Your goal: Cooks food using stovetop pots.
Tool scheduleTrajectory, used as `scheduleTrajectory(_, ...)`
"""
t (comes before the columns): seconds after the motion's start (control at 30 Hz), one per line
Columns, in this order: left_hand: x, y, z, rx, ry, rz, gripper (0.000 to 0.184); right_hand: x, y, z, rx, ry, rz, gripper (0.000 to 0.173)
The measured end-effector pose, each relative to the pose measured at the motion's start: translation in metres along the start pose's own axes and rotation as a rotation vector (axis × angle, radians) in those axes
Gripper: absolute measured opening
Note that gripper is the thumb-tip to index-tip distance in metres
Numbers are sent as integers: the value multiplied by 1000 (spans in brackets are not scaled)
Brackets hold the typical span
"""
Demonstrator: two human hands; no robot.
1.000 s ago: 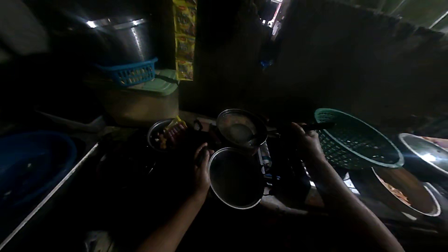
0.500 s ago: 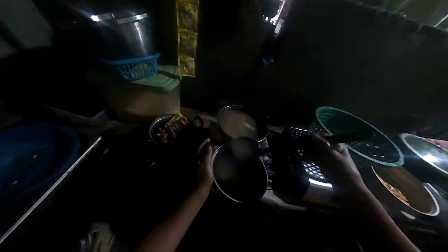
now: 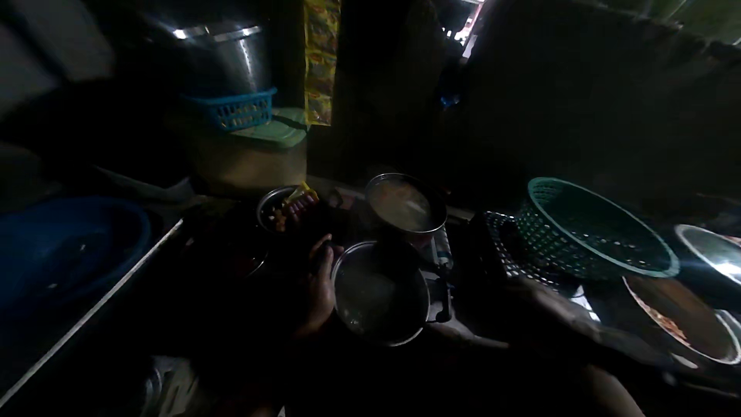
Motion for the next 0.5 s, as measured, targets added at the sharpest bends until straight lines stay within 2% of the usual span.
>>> scheduleTrajectory(0.1,-14,-6,-3,-26,-24,16,36,10,14,-3,-144,151,16,11)
scheduleTrajectory(0.33,-44,-9,-6,-72,-112,54,38,40,19,0,-215,260,86,12)
scheduleTrajectory(0.43,-58,-7,-4,-47,-150,50,37,44,0,5,-75,109,188,13)
scheduleTrajectory(0.5,-68,-8,-2,-31,-162,89,37,47,-21,5,220,15,427,14)
Point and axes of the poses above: each hand's wrist, its own z-axis towards the middle knuckle, its own x-axis out of the palm, y = z × x, the point moved 6 cm from there along z, towards the middle knuckle
